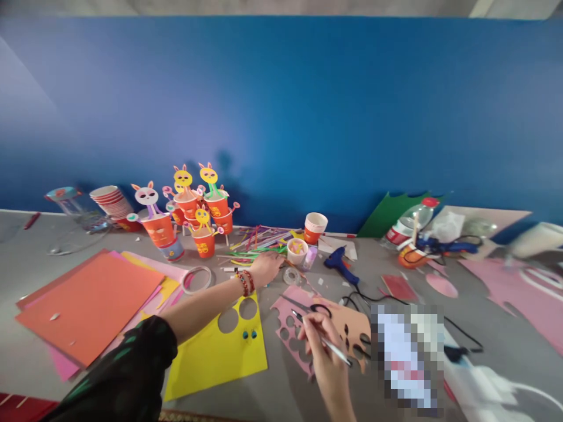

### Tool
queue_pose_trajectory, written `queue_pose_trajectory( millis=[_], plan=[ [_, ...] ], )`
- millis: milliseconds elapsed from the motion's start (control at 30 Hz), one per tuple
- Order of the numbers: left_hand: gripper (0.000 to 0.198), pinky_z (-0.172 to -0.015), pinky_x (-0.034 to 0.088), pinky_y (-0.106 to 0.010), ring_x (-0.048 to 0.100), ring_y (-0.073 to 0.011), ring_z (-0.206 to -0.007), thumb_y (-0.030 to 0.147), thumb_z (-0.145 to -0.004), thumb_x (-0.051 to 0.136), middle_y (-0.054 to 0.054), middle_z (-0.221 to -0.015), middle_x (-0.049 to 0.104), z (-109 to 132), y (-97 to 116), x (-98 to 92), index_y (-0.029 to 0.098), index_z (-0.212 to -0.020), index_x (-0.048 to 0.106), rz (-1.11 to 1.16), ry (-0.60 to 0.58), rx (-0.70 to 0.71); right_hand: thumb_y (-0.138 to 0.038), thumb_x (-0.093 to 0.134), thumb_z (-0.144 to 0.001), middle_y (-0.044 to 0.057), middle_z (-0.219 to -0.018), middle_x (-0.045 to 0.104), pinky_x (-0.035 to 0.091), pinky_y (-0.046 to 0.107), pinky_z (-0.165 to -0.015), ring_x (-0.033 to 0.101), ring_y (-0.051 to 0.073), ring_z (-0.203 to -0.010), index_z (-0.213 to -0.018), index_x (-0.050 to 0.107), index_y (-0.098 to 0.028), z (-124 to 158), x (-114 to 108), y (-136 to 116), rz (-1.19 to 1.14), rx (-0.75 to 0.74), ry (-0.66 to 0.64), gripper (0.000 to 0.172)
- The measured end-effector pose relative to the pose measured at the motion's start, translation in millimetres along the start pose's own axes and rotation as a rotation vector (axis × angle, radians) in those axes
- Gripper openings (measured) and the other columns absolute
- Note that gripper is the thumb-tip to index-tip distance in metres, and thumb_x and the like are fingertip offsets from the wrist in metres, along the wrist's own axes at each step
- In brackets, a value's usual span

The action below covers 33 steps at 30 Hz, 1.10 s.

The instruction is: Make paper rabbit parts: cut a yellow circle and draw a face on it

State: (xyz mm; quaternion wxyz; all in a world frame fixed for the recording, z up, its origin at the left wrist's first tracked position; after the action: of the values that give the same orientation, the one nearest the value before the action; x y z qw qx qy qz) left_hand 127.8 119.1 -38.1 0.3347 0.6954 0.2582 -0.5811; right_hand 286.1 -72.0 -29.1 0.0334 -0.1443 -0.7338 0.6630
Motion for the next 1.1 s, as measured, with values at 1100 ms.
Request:
queue_pose_trajectory(
  millis=[1100],
  plan=[
    [0.017,-0.067,0.048,-0.022,0.062,-0.014,-0.075,0.025,-0.096,0.055,-0.008,-0.094,0.071,167.6,18.5,-69.6,0.016,-0.106,0.066,0.887,0.121,0.072,-0.048,0.061,-0.093,-0.004,-0.049,0.053,0.034,0.018,-0.041,0.046,0.009,-0.041,-0.074,0.064,-0.019,7.3,59.1,-36.9,-0.319,-0.045,-0.12,0.036]
  ],
)
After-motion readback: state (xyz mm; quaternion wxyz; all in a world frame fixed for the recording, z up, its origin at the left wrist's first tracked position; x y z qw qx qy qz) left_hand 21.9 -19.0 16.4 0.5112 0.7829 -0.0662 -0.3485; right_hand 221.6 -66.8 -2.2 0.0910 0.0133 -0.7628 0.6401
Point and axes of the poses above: each hand's wrist, its own z-axis away from the middle knuckle, its own x-axis out of the palm, y = z × x, the point moved 1 cm from there along -z, towards the middle knuckle
